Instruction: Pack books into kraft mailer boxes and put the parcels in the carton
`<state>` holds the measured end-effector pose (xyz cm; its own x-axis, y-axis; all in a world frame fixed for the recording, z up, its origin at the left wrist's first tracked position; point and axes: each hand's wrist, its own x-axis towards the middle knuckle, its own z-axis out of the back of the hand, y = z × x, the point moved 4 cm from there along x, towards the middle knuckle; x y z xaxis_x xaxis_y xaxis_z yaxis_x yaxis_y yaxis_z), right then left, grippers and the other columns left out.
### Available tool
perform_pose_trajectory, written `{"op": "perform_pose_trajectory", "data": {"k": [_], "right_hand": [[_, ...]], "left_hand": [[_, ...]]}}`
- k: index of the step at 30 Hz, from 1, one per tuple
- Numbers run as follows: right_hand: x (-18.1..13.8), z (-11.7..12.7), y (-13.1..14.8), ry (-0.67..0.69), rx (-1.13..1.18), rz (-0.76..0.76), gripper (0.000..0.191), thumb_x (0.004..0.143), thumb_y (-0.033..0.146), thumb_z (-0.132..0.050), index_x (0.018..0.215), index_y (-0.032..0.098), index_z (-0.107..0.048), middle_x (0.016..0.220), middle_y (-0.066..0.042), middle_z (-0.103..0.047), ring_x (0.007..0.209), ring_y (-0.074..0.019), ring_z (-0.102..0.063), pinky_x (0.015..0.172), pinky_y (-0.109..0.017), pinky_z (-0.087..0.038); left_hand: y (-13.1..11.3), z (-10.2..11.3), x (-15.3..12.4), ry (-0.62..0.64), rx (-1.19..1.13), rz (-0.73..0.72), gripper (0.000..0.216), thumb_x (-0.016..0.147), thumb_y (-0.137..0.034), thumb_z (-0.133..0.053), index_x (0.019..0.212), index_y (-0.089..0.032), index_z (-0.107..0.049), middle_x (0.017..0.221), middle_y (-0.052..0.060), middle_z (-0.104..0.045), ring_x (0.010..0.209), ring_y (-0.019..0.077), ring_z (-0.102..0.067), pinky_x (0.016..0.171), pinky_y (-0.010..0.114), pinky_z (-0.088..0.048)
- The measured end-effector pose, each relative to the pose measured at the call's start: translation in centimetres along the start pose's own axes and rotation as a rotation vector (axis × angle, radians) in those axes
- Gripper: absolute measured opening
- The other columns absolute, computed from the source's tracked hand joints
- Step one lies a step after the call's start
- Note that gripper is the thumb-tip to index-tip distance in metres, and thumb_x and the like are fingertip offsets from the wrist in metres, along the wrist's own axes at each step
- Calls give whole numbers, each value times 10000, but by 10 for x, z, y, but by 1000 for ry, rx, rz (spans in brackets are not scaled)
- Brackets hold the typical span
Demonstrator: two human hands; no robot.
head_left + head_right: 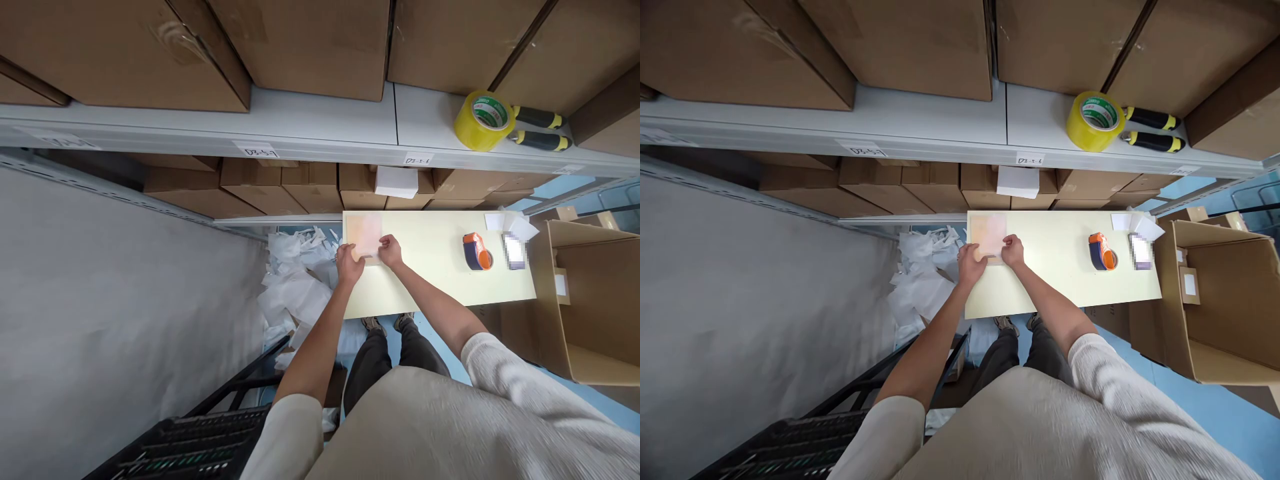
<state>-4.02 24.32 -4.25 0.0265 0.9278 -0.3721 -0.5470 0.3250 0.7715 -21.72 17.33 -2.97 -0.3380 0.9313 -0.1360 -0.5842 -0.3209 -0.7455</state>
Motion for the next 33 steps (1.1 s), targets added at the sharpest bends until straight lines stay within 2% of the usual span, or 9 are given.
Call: {"op": "perform_pose_trajectory", "data": {"k": [3,5,10,13,19,23,27,33], "right_hand": [[-5,4,-1,8,-75,73,388,767,167,-537,1123,209,-686,1138,-90,-680,959,-225,-666,991,-411,-599],[-10,8,1,18,-175,143,411,806,165,-548,1179,209,-716,1227,-114,-662,1070,-259,-661,1046,-449,-585],[-26,16,2,130,-445,211,524,902,188,-573,1411,199,-694,1475,-162,-551,1307,-340,-581,1144,-498,-528],[-37,22,5,160,-474,258,531,945,199,-548,1462,200,-668,1523,-157,-519,1336,-338,-568,1172,-495,-510],[-63,49,11,131,-430,319,471,954,201,-552,1399,216,-702,1530,-153,-527,1361,-348,-561,1186,-531,-485],[-81,71,17,165,-430,357,447,968,203,-537,1381,204,-708,1526,-146,-549,1368,-341,-555,1190,-515,-471],[-102,87,22,248,-440,466,412,965,175,-526,1318,219,-734,1440,-122,-626,1322,-321,-580,1169,-498,-474],[-144,104,32,354,-461,677,390,970,177,-534,1297,231,-739,1408,-115,-658,1303,-312,-587,1144,-475,-475]], "left_hand": [[2,-1,-6,51,57,-23,492,791,-172,-753,1272,-236,-677,1518,171,-555,1438,382,-548,1247,562,-444],[3,0,-10,71,82,-30,489,815,-171,-728,1297,-240,-683,1574,171,-531,1452,396,-543,1246,587,-443],[3,1,-15,113,134,-30,460,897,-183,-642,1354,-217,-683,1659,161,-492,1517,370,-505,1283,559,-421],[-1,4,-21,94,116,-27,456,920,-185,-613,1371,-206,-677,1661,164,-494,1549,348,-483,1292,535,-423],[-21,19,-47,55,83,-55,448,916,-170,-616,1358,-205,-676,1573,166,-574,1531,324,-510,1288,507,-439],[-39,29,-74,21,61,-93,464,925,-177,-601,1383,-227,-651,1537,153,-608,1519,329,-517,1278,549,-438],[-54,40,-112,-51,58,-76,470,934,-198,-586,1401,-226,-636,1550,156,-598,1511,334,-523,1268,567,-440],[-78,50,-195,-184,83,-24,500,941,-198,-563,1438,-214,-612,1565,167,-591,1498,336,-529,1256,569,-437]]}}
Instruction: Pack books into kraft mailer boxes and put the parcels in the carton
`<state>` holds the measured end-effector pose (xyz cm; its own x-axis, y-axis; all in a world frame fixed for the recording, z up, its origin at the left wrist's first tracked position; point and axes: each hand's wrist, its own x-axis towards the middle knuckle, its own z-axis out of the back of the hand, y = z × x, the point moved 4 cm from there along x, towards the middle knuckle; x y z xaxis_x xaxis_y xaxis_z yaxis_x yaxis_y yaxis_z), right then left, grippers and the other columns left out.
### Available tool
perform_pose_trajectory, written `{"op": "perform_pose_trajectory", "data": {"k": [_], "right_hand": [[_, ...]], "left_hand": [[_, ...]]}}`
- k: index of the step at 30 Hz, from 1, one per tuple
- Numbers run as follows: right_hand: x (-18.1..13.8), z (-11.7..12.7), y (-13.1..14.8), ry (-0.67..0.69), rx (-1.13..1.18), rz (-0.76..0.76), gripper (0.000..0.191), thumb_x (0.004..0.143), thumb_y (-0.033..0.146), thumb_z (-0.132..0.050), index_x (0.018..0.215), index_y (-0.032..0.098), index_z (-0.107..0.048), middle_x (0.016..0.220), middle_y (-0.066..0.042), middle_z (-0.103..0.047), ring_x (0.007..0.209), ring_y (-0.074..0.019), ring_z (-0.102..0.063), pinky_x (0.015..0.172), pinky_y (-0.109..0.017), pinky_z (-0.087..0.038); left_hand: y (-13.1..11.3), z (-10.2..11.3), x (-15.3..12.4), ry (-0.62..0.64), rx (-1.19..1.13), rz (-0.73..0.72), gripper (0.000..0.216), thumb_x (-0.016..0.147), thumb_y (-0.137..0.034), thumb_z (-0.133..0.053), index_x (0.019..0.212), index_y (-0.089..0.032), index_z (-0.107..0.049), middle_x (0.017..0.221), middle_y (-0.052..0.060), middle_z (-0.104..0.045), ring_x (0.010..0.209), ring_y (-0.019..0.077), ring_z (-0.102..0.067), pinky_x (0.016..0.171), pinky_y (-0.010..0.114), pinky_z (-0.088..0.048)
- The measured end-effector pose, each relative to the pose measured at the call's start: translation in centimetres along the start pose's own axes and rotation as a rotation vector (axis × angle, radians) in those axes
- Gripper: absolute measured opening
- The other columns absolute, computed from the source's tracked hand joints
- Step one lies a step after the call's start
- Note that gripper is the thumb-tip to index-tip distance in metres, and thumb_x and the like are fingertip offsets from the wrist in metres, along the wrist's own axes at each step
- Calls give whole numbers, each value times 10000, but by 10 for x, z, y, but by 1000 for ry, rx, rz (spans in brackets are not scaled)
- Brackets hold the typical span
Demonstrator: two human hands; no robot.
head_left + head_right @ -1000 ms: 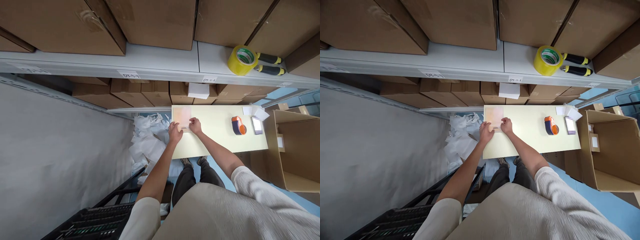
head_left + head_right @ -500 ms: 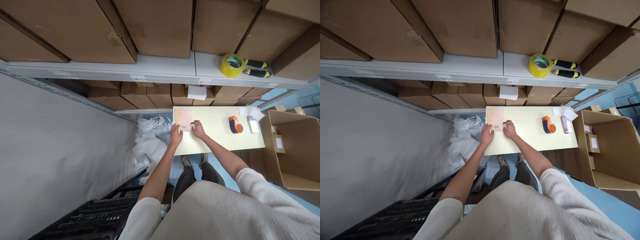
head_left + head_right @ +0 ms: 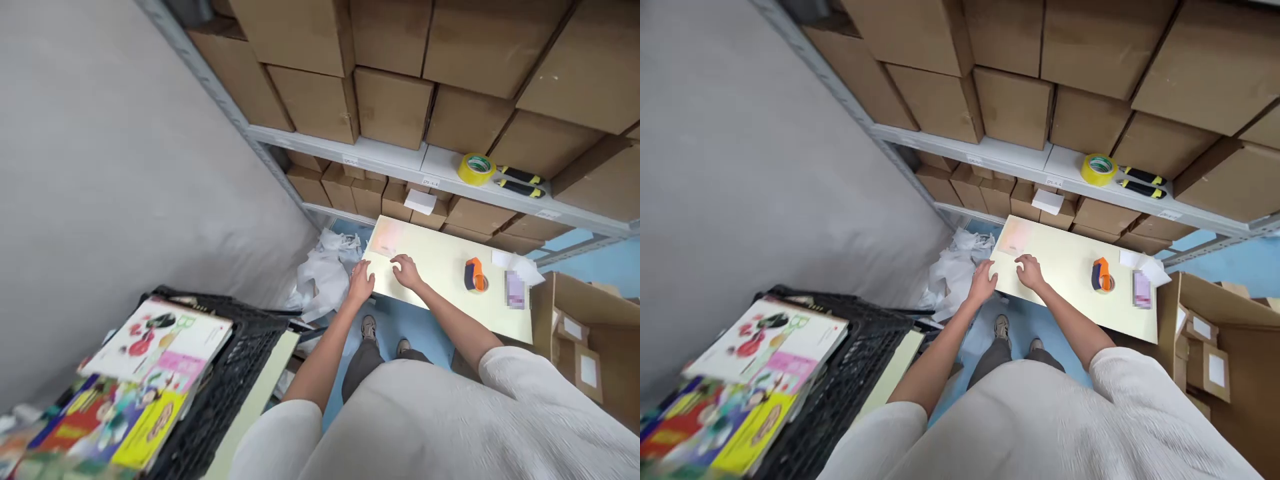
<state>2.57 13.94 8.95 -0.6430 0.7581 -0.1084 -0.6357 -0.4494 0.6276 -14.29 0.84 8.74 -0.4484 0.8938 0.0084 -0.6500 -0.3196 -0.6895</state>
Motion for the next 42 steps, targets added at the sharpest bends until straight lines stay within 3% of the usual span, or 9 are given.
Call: {"op": "perform_pose_trajectory", "data": {"k": [7,14,21,31,37,42], "right_hand": [[-43,-9,64,87,16,257,359,961,197,-542,1248,239,-754,1351,-111,-693,1274,-308,-595,1137,-480,-472],[-79,-56,168,189,75,534,344,937,218,-561,1212,245,-764,1310,-102,-709,1267,-297,-605,1158,-483,-466],[-151,-127,299,327,117,798,349,938,197,-551,1222,225,-752,1314,-113,-706,1281,-282,-609,1167,-460,-452],[-315,-255,464,485,58,950,341,964,201,-544,1242,241,-739,1337,-95,-701,1314,-269,-593,1184,-441,-448],[-390,-330,546,543,54,1034,366,958,187,-532,1253,225,-745,1333,-112,-692,1327,-268,-598,1195,-435,-443],[-424,-380,594,600,-51,1028,385,945,207,-562,1287,223,-736,1429,-126,-627,1358,-295,-585,1187,-454,-461]], "left_hand": [[-22,42,-104,-149,53,83,493,975,-214,-564,1465,-220,-609,1559,163,-604,1479,338,-540,1213,543,-470],[-7,117,-205,-331,92,203,506,992,-212,-564,1497,-222,-598,1572,151,-593,1488,329,-528,1223,537,-460],[37,194,-336,-535,107,356,497,996,-227,-558,1491,-230,-609,1591,141,-575,1503,317,-504,1243,531,-443],[129,290,-550,-700,131,464,503,980,-222,-554,1480,-216,-610,1570,149,-589,1508,301,-512,1286,534,-413],[182,350,-666,-782,154,547,460,1006,-235,-538,1459,-219,-616,1573,149,-576,1516,297,-509,1304,514,-395],[217,387,-732,-863,165,608,443,997,-220,-544,1431,-207,-632,1554,161,-580,1497,307,-527,1288,509,-415]]}}
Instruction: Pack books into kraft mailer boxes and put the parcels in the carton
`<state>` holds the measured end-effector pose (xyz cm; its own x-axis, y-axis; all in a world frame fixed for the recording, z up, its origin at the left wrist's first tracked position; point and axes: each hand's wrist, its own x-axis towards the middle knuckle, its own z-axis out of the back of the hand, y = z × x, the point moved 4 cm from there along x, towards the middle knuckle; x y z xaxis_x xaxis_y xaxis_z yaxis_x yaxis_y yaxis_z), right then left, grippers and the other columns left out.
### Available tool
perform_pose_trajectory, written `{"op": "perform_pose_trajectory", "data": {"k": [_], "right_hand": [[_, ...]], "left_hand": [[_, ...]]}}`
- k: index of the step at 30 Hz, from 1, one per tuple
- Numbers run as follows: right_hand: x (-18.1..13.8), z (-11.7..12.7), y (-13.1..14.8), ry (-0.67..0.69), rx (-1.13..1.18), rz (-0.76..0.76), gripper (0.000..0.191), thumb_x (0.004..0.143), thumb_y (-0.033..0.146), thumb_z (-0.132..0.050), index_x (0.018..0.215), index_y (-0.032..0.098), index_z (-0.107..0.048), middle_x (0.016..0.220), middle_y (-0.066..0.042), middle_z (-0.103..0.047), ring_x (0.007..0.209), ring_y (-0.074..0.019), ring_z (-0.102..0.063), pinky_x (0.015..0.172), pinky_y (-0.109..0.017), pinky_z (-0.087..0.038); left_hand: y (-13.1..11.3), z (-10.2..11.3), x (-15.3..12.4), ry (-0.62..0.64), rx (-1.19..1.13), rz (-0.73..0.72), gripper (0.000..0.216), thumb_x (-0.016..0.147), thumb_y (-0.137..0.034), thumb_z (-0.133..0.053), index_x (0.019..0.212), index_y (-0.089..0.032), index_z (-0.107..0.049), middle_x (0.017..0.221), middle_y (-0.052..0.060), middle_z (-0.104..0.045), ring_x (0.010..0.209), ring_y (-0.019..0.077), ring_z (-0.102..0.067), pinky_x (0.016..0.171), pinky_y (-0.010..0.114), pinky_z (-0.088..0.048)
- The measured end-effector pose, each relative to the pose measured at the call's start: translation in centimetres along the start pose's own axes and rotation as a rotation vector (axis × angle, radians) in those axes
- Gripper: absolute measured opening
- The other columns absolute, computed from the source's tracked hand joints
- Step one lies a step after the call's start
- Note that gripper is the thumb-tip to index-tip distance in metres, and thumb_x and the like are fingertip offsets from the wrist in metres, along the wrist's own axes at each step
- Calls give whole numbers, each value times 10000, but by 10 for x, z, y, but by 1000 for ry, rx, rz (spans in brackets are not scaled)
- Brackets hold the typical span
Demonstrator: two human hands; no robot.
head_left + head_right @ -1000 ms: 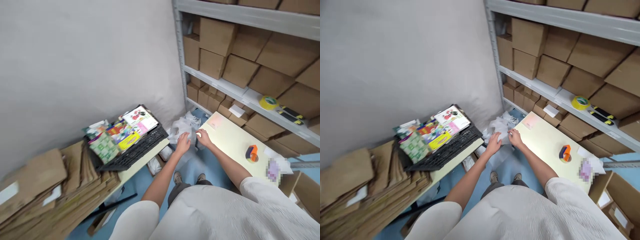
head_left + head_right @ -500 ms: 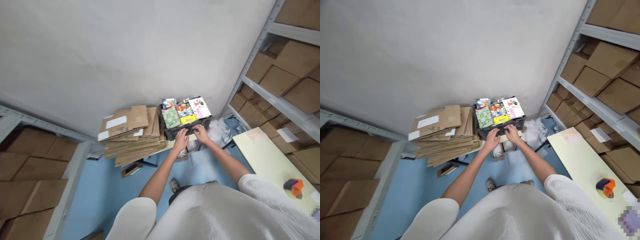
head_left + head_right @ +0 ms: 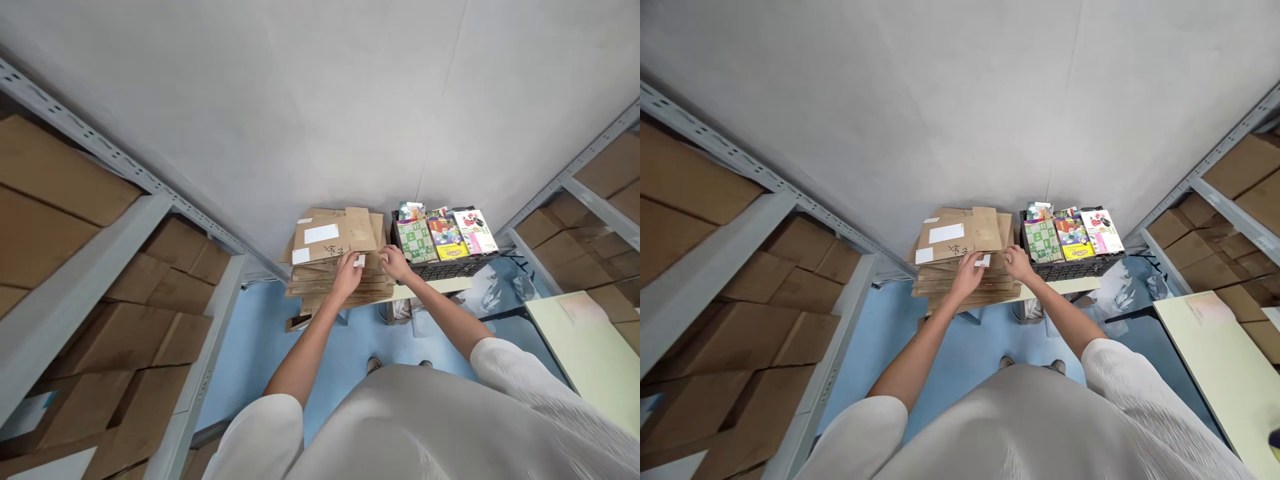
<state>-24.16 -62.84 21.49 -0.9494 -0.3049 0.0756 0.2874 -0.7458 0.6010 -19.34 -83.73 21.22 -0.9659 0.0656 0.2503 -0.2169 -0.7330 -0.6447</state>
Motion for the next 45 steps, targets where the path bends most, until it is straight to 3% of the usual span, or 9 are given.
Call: {"op": "perform_pose_trajectory", "data": {"k": [5,12,15,18,22,30,37,41,45], "right_hand": [[42,-22,19,31,-38,-109,405,1006,368,-566,1376,247,-680,1544,-147,-532,1358,-338,-589,1150,-507,-499],[89,-45,37,64,-100,-295,728,950,641,-661,1547,255,-503,1733,-220,-306,1520,-471,-422,1156,-666,-433],[101,-53,43,36,-90,-321,813,928,697,-657,1572,241,-459,1738,-259,-278,1528,-492,-400,1143,-703,-416],[106,-59,48,49,-127,-347,861,912,680,-680,1601,229,-429,1738,-265,-282,1532,-514,-392,1158,-728,-382],[107,-62,50,42,-141,-331,902,865,625,-754,1617,250,-425,1751,-246,-269,1542,-518,-380,1195,-725,-333],[103,-49,55,-130,-90,-251,899,833,589,-816,1593,277,-452,1768,-218,-201,1536,-521,-300,1201,-723,-280],[86,-8,62,-234,-154,-246,806,894,556,-734,1587,260,-448,1754,-203,-197,1530,-505,-274,1188,-705,-297],[68,26,50,-320,-156,-250,784,892,545,-739,1569,250,-479,1745,-202,-215,1526,-512,-270,1184,-696,-297],[40,63,21,-386,-168,-294,774,895,534,-737,1568,246,-487,1749,-200,-205,1532,-509,-255,1194,-694,-278]], "left_hand": [[45,40,15,-77,71,116,439,989,-228,-545,1416,-213,-644,1540,163,-591,1493,324,-526,1288,529,-417],[92,87,33,-181,276,416,495,992,-323,-580,1469,-199,-631,1680,218,-450,1601,441,-356,1291,681,-316],[105,96,39,-174,309,505,563,987,-369,-586,1514,-173,-597,1714,251,-392,1611,495,-315,1272,722,-288],[115,95,42,-119,286,556,616,972,-393,-599,1544,-170,-559,1741,264,-344,1532,504,-437,1238,698,-346],[120,92,40,-84,253,567,633,944,-382,-621,1541,-184,-554,1703,263,-399,1428,481,-544,1193,664,-403],[101,100,39,-165,303,492,579,967,-389,-602,1520,-216,-606,1692,209,-426,1453,480,-484,1195,648,-379],[64,107,53,-229,284,362,536,992,-380,-605,1507,-235,-623,1708,179,-399,1485,475,-436,1213,646,-364],[33,94,63,-234,259,293,513,1001,-379,-599,1496,-251,-636,1708,169,-399,1502,469,-415,1225,657,-349],[-7,65,74,-209,242,238,521,1005,-394,-603,1506,-254,-630,1713,166,-391,1498,460,-423,1226,646,-354]]}}
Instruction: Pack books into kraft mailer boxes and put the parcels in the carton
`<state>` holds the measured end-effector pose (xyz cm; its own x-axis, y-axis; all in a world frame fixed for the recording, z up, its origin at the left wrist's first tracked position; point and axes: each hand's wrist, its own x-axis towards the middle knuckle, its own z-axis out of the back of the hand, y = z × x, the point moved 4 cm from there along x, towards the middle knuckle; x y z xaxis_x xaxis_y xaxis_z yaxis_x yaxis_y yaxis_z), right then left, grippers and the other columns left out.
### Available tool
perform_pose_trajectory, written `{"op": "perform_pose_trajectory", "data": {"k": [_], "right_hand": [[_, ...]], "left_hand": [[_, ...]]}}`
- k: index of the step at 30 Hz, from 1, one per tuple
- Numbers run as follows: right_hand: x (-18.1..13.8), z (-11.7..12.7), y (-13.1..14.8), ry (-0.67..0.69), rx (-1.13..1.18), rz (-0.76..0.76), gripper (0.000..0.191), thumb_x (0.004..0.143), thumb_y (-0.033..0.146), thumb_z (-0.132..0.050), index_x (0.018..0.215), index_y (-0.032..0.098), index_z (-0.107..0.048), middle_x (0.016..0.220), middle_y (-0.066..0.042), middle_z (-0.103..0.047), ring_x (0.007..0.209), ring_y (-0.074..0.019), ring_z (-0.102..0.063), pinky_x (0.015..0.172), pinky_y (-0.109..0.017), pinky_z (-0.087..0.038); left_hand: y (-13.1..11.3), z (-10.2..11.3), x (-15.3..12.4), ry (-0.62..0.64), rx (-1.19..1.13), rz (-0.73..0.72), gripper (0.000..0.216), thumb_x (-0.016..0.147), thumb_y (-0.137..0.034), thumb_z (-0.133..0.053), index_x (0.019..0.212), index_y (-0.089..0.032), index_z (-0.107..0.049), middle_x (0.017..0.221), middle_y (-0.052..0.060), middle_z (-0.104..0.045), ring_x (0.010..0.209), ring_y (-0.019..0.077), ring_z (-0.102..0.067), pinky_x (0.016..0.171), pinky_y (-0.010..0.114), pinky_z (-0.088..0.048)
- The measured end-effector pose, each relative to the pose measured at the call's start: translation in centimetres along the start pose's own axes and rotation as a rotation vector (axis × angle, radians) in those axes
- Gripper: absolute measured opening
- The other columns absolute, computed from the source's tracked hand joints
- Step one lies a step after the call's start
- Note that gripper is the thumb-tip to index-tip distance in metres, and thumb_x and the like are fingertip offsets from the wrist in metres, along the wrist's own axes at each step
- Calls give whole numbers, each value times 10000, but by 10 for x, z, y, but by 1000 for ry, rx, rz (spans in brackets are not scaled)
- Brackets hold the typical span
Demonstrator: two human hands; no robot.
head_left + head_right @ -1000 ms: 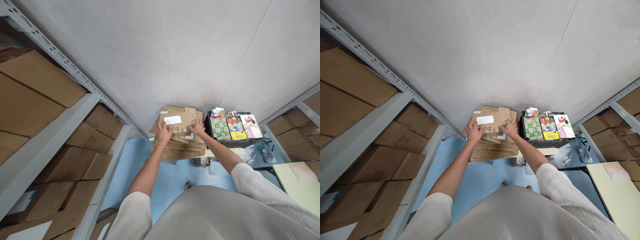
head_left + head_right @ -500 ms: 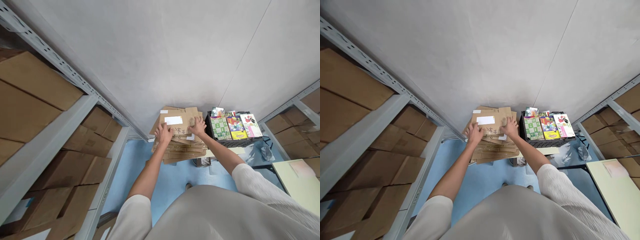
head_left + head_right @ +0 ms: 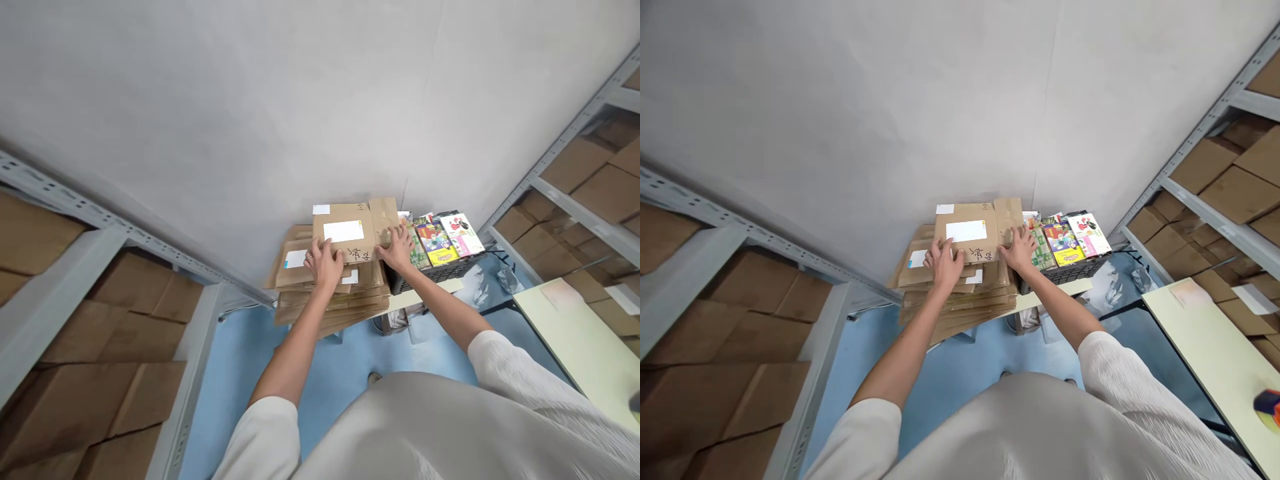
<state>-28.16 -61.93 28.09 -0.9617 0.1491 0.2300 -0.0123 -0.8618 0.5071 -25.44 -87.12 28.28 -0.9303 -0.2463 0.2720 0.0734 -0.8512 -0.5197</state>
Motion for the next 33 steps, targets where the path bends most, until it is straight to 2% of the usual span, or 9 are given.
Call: {"op": "perform_pose_trajectory", "data": {"k": [4,8,11,16,21,25,29,33], "right_hand": [[-9,45,-56,-72,-17,-78,742,885,517,-748,1535,240,-523,1737,-202,-242,1521,-493,-274,1190,-678,-290],[-27,98,-123,-113,-66,-168,732,882,525,-742,1527,250,-532,1729,-197,-264,1487,-476,-315,1169,-660,-324],[-45,143,-182,-156,-125,-249,727,886,536,-732,1529,262,-533,1726,-185,-271,1477,-455,-328,1162,-633,-340],[-83,216,-295,-225,-185,-370,723,889,540,-723,1527,254,-539,1721,-187,-269,1470,-450,-334,1154,-612,-346],[-139,284,-410,-273,-225,-523,716,889,552,-712,1526,276,-535,1723,-173,-268,1478,-445,-324,1162,-619,-334],[-196,327,-487,-311,-243,-684,703,886,539,-707,1515,275,-536,1713,-172,-281,1461,-440,-334,1155,-612,-341],[-254,356,-542,-327,-268,-849,689,892,540,-695,1509,276,-540,1705,-169,-290,1442,-428,-357,1149,-584,-347],[-304,376,-583,-325,-286,-1022,701,900,571,-681,1519,276,-534,1704,-167,-288,1435,-422,-371,1143,-565,-347]], "left_hand": [[-60,-30,-12,63,-38,-65,533,998,-387,-605,1513,-255,-624,1716,167,-391,1486,466,-426,1218,668,-358],[-133,-64,-37,114,-40,-157,543,998,-392,-600,1521,-246,-621,1708,169,-411,1495,451,-430,1225,645,-367],[-195,-92,-64,140,-43,-239,546,1001,-386,-599,1528,-244,-613,1706,165,-417,1518,428,-423,1236,600,-378],[-305,-149,-120,229,-86,-359,559,997,-378,-606,1531,-213,-603,1708,180,-405,1526,441,-415,1240,609,-376],[-409,-213,-191,350,-134,-495,571,992,-348,-598,1543,-200,-583,1715,189,-393,1523,433,-423,1241,615,-376],[-478,-259,-250,476,-167,-622,561,999,-364,-586,1537,-204,-589,1718,191,-393,1540,431,-405,1235,616,-388],[-535,-300,-303,602,-196,-765,572,990,-346,-587,1547,-214,-579,1710,183,-404,1546,418,-415,1243,603,-395],[-580,-338,-347,717,-227,-899,591,999,-352,-568,1567,-191,-544,1709,196,-390,1544,412,-435,1239,593,-414]]}}
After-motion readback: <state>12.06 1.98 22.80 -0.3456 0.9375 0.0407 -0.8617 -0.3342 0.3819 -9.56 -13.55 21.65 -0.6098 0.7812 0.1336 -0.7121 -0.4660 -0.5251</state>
